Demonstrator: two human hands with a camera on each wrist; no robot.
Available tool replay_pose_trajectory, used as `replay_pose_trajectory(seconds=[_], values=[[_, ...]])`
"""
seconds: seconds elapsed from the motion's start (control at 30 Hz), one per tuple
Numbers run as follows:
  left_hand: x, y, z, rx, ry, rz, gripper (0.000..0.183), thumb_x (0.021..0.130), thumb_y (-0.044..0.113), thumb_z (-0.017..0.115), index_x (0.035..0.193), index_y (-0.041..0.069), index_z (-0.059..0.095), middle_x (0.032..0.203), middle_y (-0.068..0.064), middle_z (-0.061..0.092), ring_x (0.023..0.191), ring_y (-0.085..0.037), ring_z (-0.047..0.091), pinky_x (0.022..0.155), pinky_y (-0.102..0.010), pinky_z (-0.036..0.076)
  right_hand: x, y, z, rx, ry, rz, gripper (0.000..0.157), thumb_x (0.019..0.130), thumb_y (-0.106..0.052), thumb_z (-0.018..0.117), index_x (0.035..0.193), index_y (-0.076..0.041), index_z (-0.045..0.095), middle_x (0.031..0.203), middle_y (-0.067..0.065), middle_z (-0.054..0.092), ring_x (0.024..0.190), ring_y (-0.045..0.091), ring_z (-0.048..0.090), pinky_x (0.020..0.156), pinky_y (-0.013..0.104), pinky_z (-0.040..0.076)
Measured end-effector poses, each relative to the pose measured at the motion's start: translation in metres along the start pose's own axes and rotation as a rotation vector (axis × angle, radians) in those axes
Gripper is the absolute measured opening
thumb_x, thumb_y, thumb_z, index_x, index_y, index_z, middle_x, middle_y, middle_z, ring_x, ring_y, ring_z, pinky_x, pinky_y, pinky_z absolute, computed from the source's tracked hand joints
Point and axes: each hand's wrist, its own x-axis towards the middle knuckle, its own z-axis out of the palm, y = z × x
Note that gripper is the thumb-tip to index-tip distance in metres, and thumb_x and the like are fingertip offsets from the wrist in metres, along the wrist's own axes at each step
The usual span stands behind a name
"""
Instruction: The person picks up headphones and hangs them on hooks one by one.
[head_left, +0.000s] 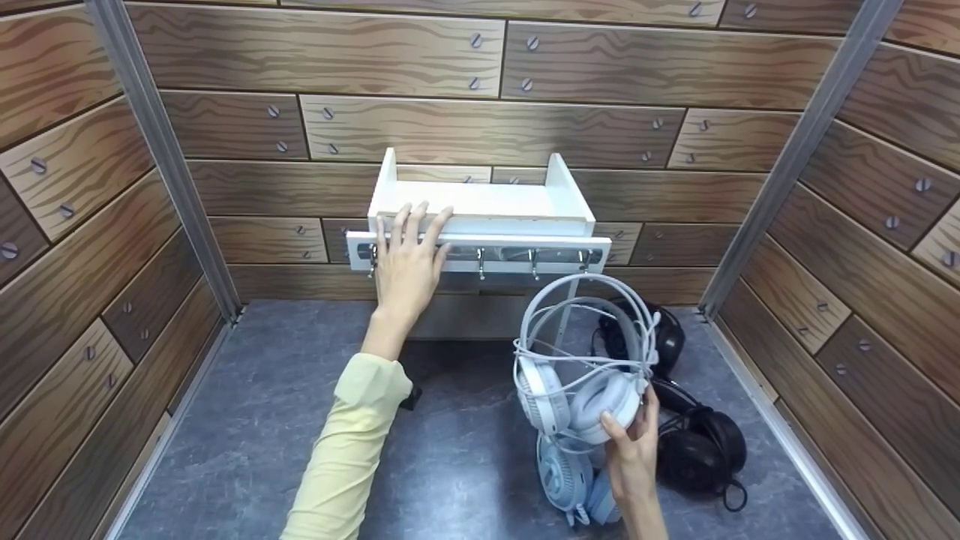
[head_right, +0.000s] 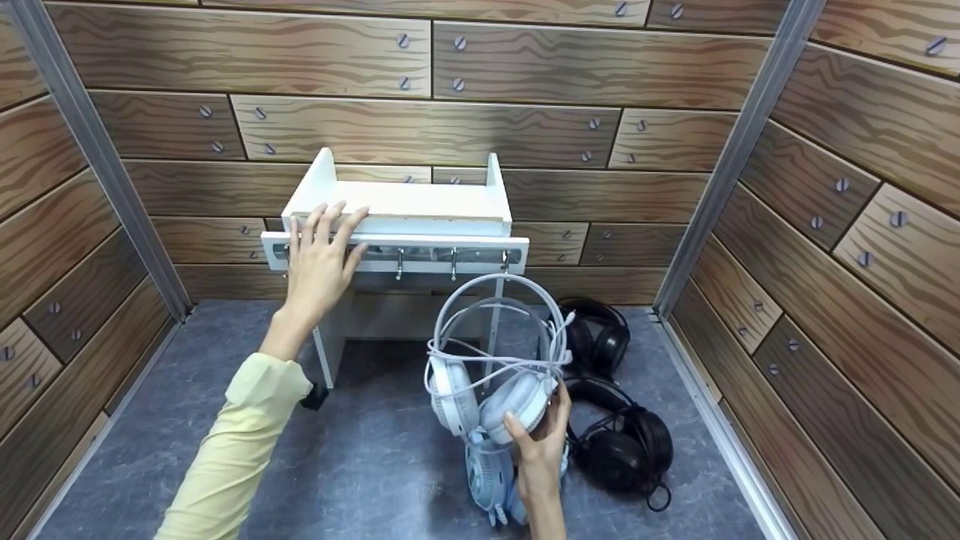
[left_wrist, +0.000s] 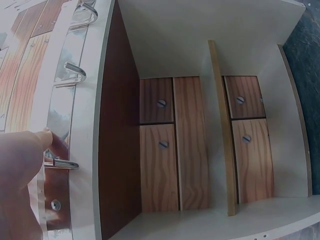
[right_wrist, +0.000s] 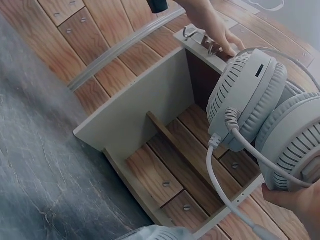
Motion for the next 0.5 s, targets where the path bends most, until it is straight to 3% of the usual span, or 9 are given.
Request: replay_pose_trajectory(seconds=[0.3,0.5], values=[[-0.002,-0.001,0.001,0.008,0.000,0.000,0.048,0.092,0.042,0.048,0.139,0.039,0.035,0.143,0.001,0.034,0.138,-0.022,0.019,0.113,-0.050,-0.001,0.008,0.006,-0.007,-0.039,0.021,0.062,0.076,0.081,0.015,0.047,0.143,-0.020,0.019,0.138,0.007,0.032,0.112,0.015,0.048,0.087,0.027,0.050],[-0.001,0.000,0.000,0.004,-0.013,-0.008,0.048,0.093,0.043,0.046,0.139,0.040,0.033,0.144,0.002,0.032,0.139,-0.022,0.017,0.113,-0.050,-0.002,0.012,0.010,-0.009,-0.039,0.013,0.048,0.078,0.080,0.016,0.047,0.144,-0.019,0.018,0.137,0.008,0.031,0.114,0.015,0.047,0.089,0.026,0.049]])
